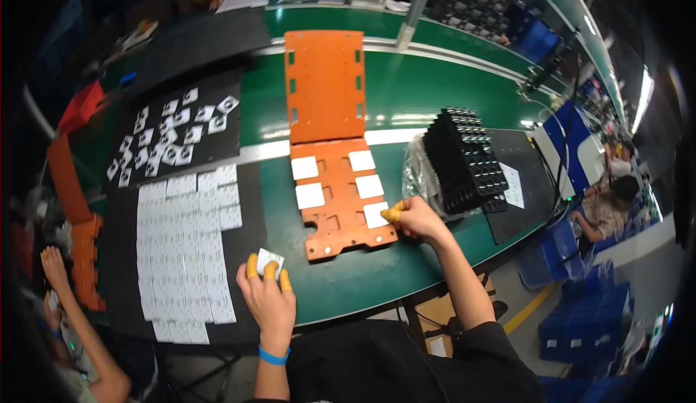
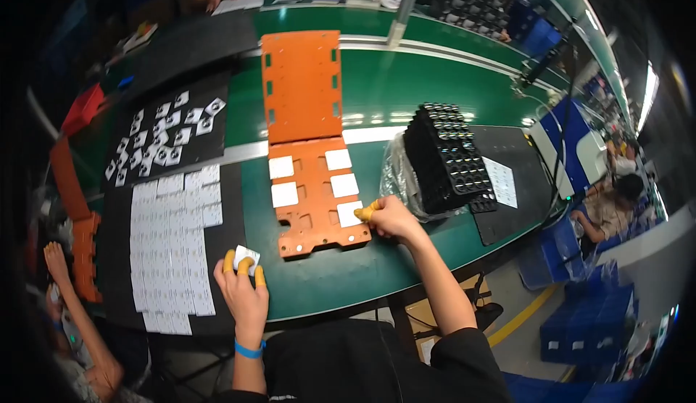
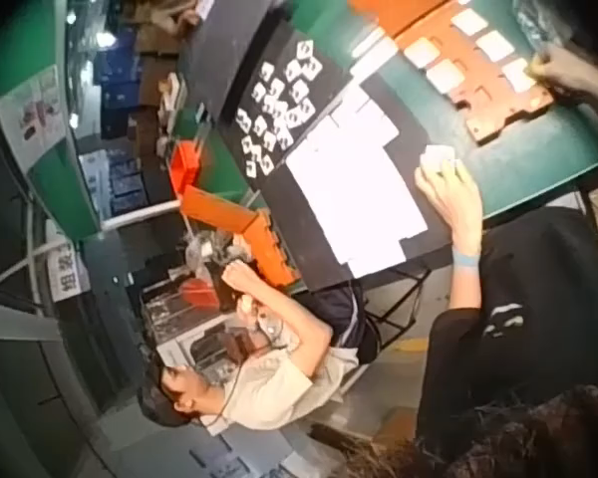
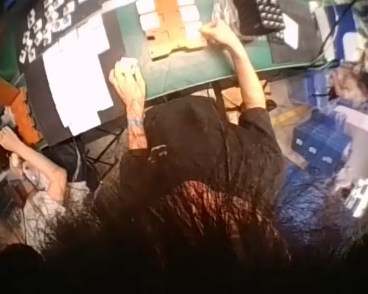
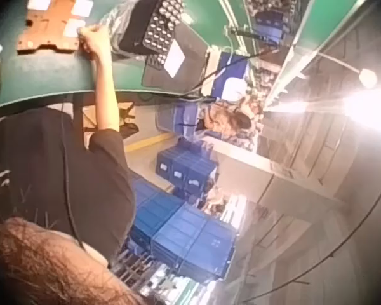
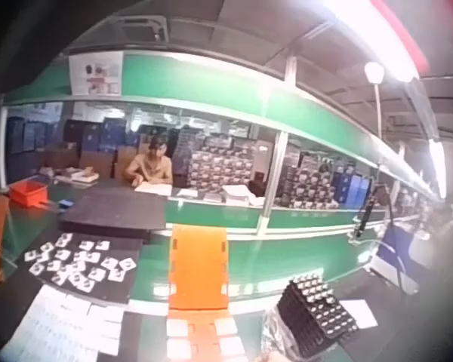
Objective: Assembling LED modules by placing chips into a jig and attaching connectors.
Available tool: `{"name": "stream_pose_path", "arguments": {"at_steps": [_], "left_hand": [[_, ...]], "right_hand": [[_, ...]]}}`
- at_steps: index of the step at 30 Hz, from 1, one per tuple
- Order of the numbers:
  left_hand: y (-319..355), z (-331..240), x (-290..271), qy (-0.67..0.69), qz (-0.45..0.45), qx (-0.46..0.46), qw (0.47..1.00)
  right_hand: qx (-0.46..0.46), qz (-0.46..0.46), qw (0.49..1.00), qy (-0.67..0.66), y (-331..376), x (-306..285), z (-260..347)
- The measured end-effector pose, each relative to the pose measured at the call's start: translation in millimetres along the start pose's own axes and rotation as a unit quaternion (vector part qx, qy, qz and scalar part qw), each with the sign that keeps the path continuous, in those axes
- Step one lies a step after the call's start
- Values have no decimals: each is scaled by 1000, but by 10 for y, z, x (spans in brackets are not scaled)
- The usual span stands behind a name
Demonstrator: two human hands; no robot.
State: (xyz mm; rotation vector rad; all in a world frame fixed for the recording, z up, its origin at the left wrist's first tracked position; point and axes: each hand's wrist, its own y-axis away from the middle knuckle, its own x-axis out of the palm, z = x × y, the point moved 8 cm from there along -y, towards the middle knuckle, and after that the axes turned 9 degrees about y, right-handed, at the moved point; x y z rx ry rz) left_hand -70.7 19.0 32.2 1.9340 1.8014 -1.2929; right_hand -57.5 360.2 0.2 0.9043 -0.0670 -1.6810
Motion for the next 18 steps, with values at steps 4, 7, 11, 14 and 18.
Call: {"name": "stream_pose_path", "arguments": {"at_steps": [4,7,11,14,18], "left_hand": [[-82,-23,-53,61,-5,-23,998],[-5,9,-25,107,27,-31,993],[-59,-112,-46,171,29,-34,984],[-55,-74,-39,191,22,-31,981],[-30,15,-37,193,17,-25,981]], "right_hand": [[-191,-189,946,183,628,-246,718],[-287,-289,896,176,1042,-620,1160],[-242,-511,775,284,1147,-1401,1215],[-190,-512,772,324,904,-1620,1016],[-187,-541,742,348,807,-1561,853]]}}
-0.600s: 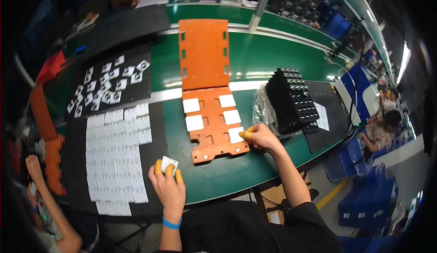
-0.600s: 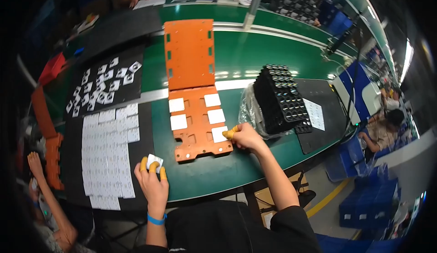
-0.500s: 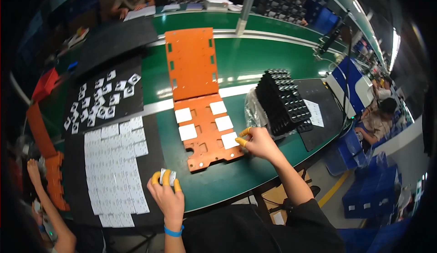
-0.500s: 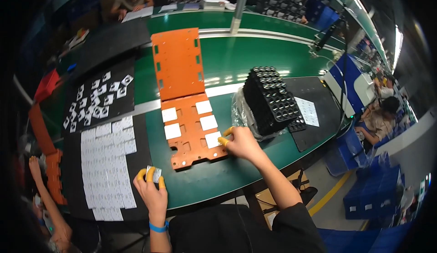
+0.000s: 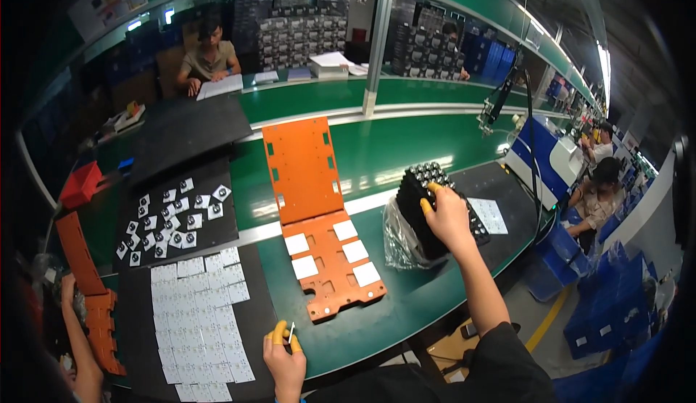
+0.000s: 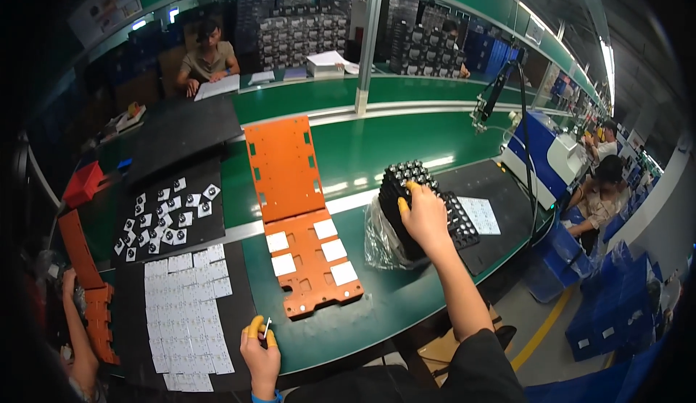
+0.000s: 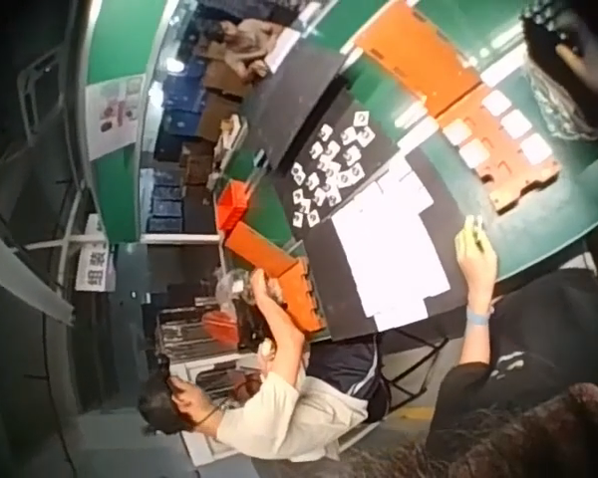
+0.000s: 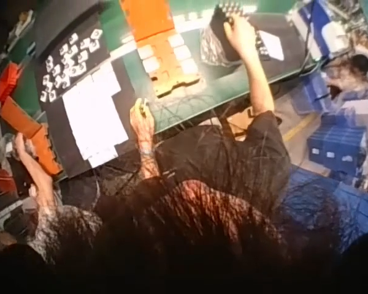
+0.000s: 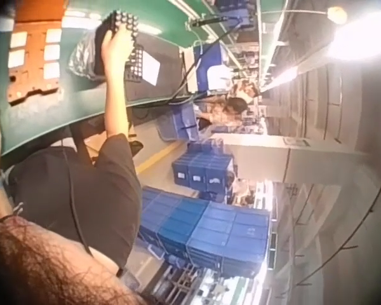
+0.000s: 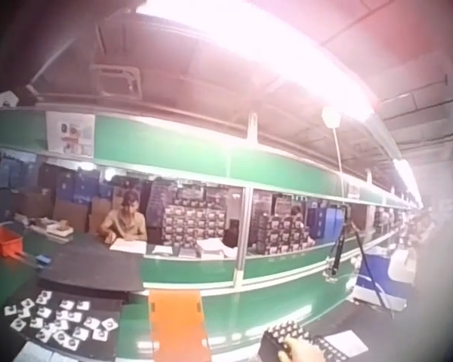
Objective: Assembling LED modules by placing chips into a jig and attaching connectors.
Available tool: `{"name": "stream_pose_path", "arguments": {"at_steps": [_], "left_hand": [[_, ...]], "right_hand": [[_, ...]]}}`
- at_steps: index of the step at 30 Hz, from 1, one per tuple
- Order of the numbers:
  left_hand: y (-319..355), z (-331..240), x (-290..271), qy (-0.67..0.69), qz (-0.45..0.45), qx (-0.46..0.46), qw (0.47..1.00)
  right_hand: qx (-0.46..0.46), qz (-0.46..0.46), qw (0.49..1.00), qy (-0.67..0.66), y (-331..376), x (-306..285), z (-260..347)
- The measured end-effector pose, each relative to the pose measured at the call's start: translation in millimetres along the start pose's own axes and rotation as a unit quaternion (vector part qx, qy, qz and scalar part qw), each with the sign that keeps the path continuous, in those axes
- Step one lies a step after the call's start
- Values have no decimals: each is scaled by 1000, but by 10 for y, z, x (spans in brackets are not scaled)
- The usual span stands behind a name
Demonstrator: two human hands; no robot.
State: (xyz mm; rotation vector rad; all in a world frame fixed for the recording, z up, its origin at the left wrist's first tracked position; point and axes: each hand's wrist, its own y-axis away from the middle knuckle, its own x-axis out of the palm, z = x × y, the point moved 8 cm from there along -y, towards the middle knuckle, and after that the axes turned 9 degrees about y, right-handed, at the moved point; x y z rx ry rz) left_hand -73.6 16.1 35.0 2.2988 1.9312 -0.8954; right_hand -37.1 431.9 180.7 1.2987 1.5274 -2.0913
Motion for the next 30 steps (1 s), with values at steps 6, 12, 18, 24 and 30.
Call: {"name": "stream_pose_path", "arguments": {"at_steps": [6,12,18,24,30], "left_hand": [[3,-31,-73,4,-52,50,997],[-13,-230,-88,7,-48,73,996],[-27,-160,-87,12,-51,55,997],[-50,-180,-114,9,-52,42,998],[-26,-282,-168,76,-48,20,996]], "right_hand": [[13,17,999,-33,-15,-33,1],[7,-85,996,-38,23,-291,46],[33,-68,979,-191,335,-614,228],[106,145,915,-360,1178,-114,362],[332,264,759,-494,2170,768,200]]}}
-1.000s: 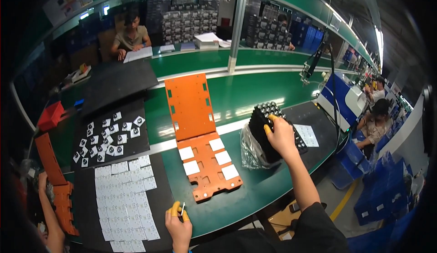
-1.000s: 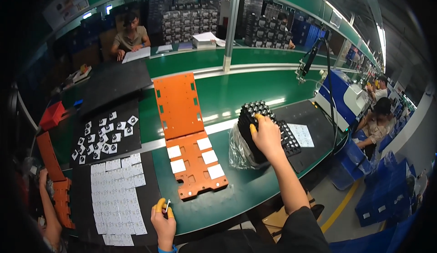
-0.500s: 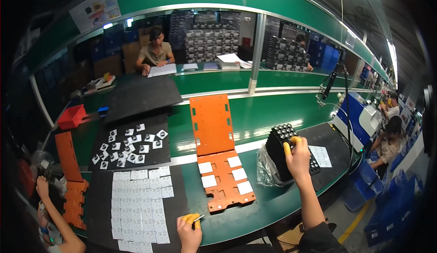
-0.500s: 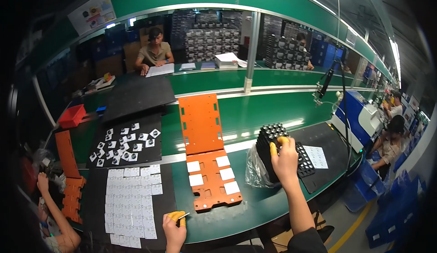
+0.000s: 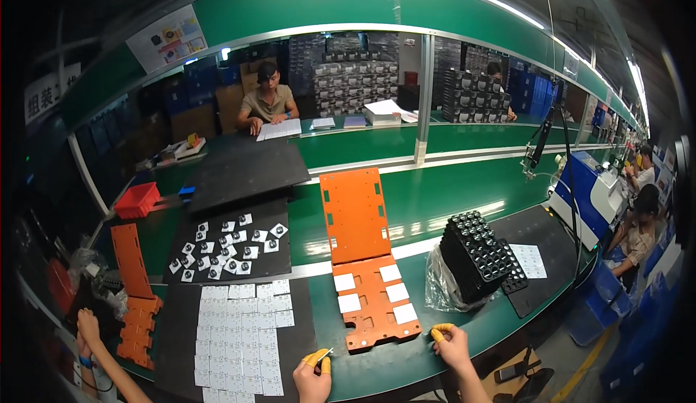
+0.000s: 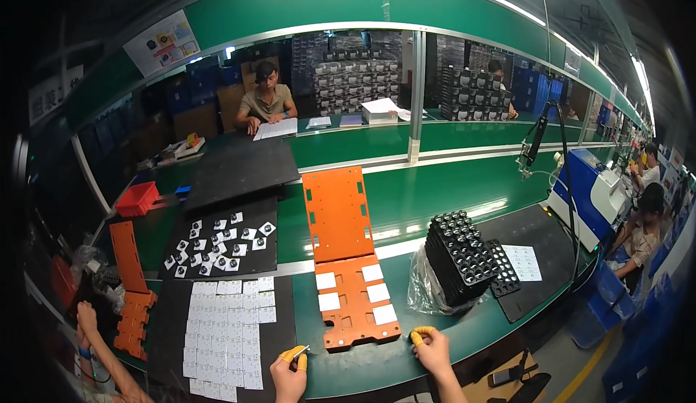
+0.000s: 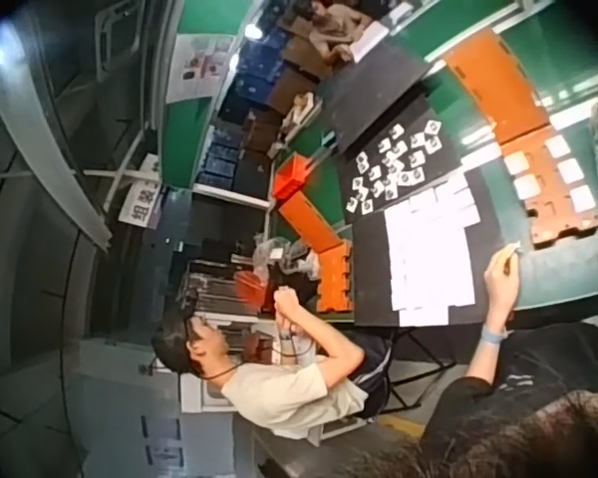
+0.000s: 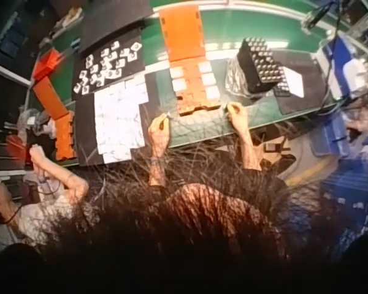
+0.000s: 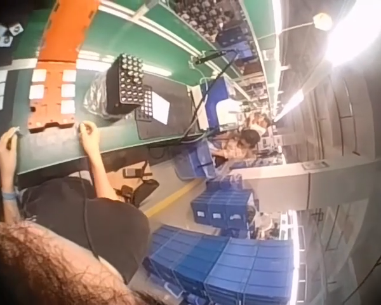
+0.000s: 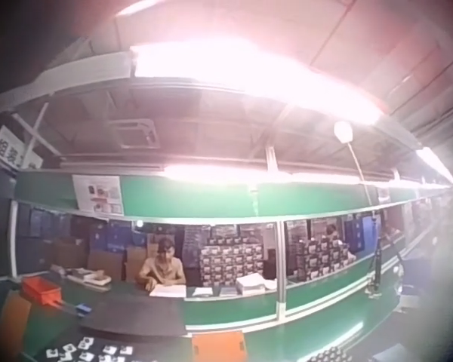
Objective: Assembling LED modules by placing chips into a jig and attaching connectors.
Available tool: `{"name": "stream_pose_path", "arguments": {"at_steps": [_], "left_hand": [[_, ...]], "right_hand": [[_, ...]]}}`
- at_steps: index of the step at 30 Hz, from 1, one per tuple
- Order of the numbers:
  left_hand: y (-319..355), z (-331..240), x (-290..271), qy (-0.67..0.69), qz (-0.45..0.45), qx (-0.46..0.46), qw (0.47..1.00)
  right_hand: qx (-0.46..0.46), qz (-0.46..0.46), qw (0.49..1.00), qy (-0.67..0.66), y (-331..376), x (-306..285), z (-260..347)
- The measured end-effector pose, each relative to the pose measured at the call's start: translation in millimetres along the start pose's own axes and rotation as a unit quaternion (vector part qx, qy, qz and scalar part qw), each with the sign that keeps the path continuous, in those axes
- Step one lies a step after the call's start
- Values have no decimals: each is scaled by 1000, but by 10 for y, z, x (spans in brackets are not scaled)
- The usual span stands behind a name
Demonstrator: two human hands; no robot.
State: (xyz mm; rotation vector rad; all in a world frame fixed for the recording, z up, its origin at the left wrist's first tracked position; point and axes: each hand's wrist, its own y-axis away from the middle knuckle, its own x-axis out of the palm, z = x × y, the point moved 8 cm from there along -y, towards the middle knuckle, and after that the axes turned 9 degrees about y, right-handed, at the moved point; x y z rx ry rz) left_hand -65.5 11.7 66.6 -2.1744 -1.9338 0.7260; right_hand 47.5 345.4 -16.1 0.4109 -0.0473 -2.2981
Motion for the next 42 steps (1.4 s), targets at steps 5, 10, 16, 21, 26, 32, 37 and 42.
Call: {"name": "stream_pose_path", "arguments": {"at_steps": [5,10,16,21,26,32,37,42], "left_hand": [[8,75,41,-7,25,-13,1000],[28,107,70,-8,72,-69,995],[22,321,40,-28,2,-83,996],[82,433,-20,-16,-38,-67,997],[147,676,15,192,-50,-138,970],[159,285,117,299,-15,-183,936],[324,-19,410,330,72,-215,916],[478,-84,624,369,74,-243,894]], "right_hand": [[-121,-47,990,58,-129,44,112],[-104,-2,995,11,-210,147,252],[-155,-17,988,7,-175,128,286],[-172,-22,985,18,-195,129,243],[-127,7,991,-35,-182,134,241],[-166,38,977,-125,215,248,405],[-182,214,950,-137,787,722,692],[-214,269,930,-127,890,961,839]]}}
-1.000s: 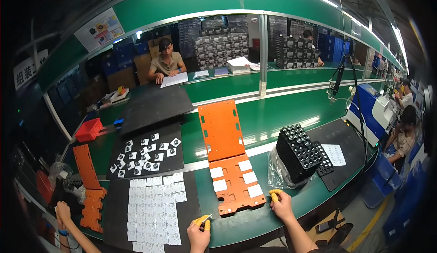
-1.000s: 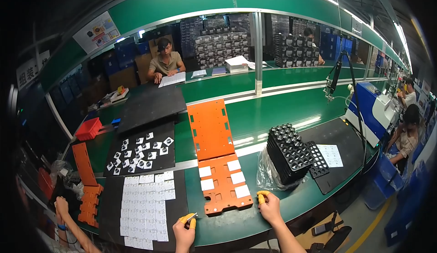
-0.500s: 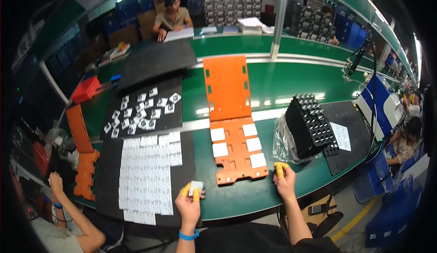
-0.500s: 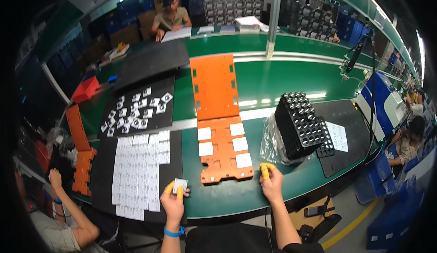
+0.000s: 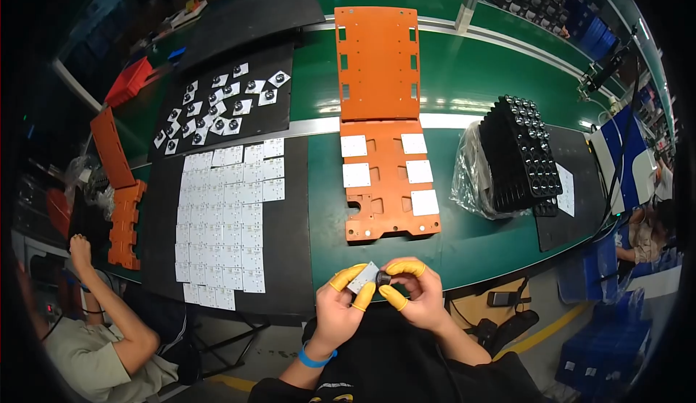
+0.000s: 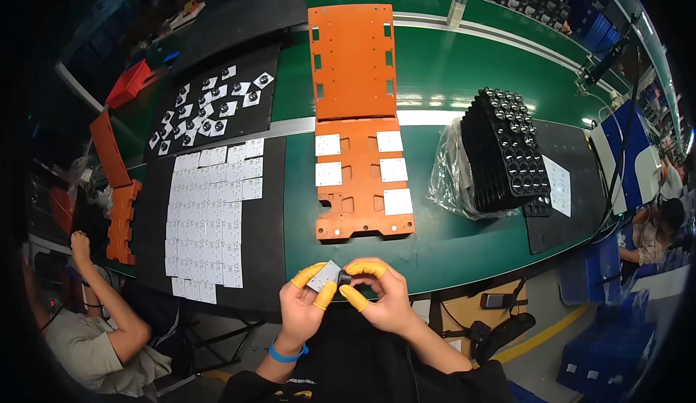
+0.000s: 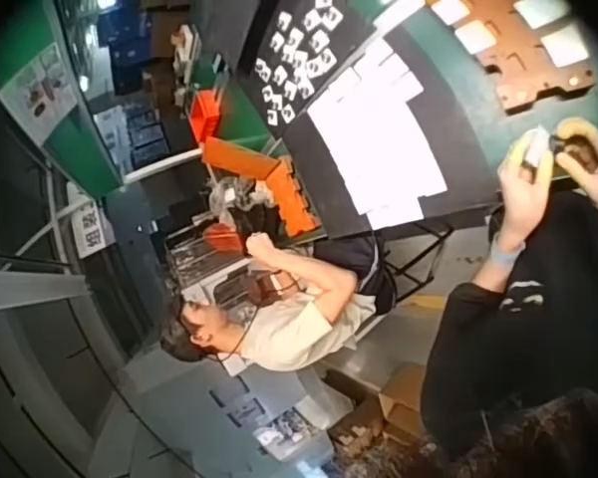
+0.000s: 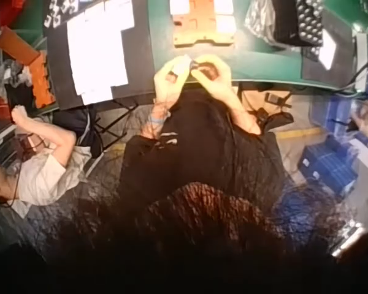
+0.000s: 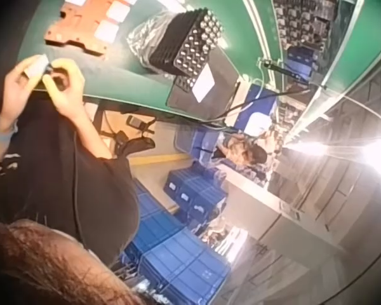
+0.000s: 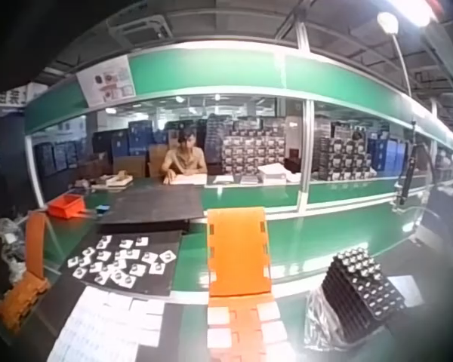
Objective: Assembling LED modules by placing chips into a jig and attaching connectors.
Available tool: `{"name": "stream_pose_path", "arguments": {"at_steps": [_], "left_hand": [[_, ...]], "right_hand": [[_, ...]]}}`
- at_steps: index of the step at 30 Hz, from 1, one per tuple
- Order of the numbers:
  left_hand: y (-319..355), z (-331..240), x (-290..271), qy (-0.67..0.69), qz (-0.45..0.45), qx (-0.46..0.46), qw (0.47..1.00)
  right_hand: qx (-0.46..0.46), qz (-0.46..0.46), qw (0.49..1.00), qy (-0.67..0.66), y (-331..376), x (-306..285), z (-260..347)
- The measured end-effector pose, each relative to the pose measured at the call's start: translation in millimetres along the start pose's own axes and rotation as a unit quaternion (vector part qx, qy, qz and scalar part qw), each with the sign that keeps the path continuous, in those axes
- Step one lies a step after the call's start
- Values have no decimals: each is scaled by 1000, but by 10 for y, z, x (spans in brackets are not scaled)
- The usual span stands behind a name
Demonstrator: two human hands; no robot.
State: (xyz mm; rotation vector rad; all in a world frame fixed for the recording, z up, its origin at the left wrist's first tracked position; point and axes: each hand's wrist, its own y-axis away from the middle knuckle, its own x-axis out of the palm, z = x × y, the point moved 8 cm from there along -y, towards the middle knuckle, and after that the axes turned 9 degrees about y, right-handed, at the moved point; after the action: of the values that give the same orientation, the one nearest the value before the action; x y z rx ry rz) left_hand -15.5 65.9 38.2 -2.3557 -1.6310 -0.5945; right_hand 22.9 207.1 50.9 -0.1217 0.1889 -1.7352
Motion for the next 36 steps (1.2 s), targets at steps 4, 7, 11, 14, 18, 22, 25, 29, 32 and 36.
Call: {"name": "stream_pose_path", "arguments": {"at_steps": [4,7,11,14,18,22,25,29,32,36], "left_hand": [[3,9,26,-23,7,6,1000],[-25,14,56,-70,15,20,997],[-46,-83,126,-192,24,75,978],[-47,-124,143,-232,25,100,967],[-48,-174,209,-245,41,119,961],[-49,-271,324,-282,90,147,944],[-49,-324,378,-307,104,130,937],[-33,-207,347,-325,127,120,929],[-19,-259,410,-324,136,132,927],[-17,-308,454,-313,154,118,930]], "right_hand": [[8,-38,999,-3,-1,-90,5],[-17,-48,998,44,9,-134,85],[-66,-23,991,116,-23,-90,171],[-68,-22,990,118,3,-83,152],[-39,-6,998,46,4,-84,78],[-20,-21,1000,-1,21,-103,49],[-3,-21,1000,20,-14,-107,70],[38,-55,998,-7,20,-119,1],[11,-47,998,32,7,-136,36],[-61,-25,989,131,-37,-160,176]]}}
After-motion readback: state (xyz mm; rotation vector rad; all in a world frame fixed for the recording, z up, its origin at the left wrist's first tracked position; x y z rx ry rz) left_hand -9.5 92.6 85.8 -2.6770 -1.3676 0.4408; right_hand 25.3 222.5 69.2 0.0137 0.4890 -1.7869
